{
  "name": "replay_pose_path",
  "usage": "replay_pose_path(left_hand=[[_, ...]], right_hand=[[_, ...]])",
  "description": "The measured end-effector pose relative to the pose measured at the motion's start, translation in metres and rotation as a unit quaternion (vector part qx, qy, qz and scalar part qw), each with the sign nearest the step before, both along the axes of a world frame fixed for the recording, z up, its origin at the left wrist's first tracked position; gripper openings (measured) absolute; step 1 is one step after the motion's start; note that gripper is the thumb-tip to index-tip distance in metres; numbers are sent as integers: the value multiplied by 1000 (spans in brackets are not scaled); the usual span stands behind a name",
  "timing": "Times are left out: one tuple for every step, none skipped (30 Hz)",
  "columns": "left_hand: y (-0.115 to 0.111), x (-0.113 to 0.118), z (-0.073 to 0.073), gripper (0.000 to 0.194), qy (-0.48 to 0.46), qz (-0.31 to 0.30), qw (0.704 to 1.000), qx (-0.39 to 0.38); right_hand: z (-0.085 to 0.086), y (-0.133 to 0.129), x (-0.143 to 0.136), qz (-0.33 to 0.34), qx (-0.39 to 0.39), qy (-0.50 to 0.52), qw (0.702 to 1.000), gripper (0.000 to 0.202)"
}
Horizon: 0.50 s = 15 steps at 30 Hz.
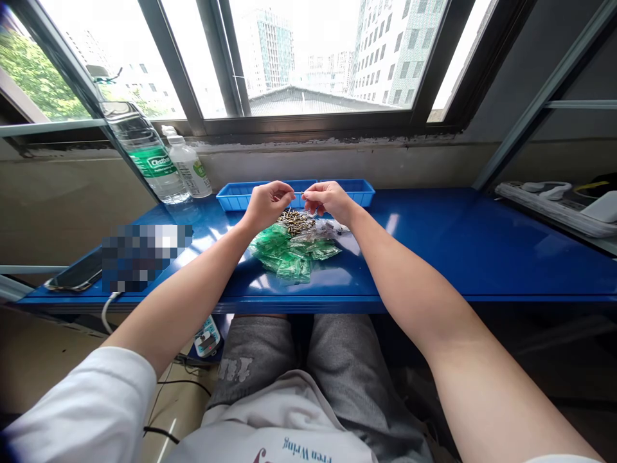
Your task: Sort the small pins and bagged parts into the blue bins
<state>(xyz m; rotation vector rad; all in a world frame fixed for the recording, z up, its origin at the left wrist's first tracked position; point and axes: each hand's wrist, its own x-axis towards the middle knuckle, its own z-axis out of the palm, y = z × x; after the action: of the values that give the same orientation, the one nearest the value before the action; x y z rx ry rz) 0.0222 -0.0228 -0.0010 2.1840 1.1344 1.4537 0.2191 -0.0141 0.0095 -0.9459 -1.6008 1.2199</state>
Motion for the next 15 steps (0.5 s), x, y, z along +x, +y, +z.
replay_pose_path(left_hand=[[0,0,0,10,1,1,1000,0],[1,0,-1,10,1,0,1000,0],[1,0,-1,10,1,0,1000,1],[2,0,-2,10,1,0,1000,1],[2,0,-2,10,2,0,1000,2],[2,0,-2,11,4,1,1000,2],[3,-1,-2,11,6,2,1000,2],[3,-1,-3,11,9,4,1000,1],[3,-1,-3,11,12,6,1000,1],[3,-1,-3,12,16,8,1000,0],[3,-1,-3,12,20,11,1000,0],[4,-2,-4,12,26,15,1000,2],[4,-2,-3,11,33,19,999,5],[4,-2,-3,11,39,21,999,10],[4,-2,-3,12,46,21,999,17]], right_hand=[[0,0,0,-8,5,1,1000,24],[0,0,0,-14,10,4,1000,23],[0,1,0,-17,14,6,1000,22],[-1,1,0,-19,18,9,1000,22],[-1,1,0,-19,21,12,1000,22],[-1,2,0,-18,25,14,999,22],[-1,2,1,-17,28,16,999,22],[-1,3,1,-17,30,17,999,22],[-2,3,2,-16,31,17,999,23],[-2,4,2,-16,30,17,999,23],[-3,4,2,-15,30,17,999,24],[-3,5,3,-13,30,17,999,25],[-4,5,3,-10,30,18,999,26],[-4,6,3,-7,31,17,999,27],[-5,6,4,-7,33,16,999,27]])
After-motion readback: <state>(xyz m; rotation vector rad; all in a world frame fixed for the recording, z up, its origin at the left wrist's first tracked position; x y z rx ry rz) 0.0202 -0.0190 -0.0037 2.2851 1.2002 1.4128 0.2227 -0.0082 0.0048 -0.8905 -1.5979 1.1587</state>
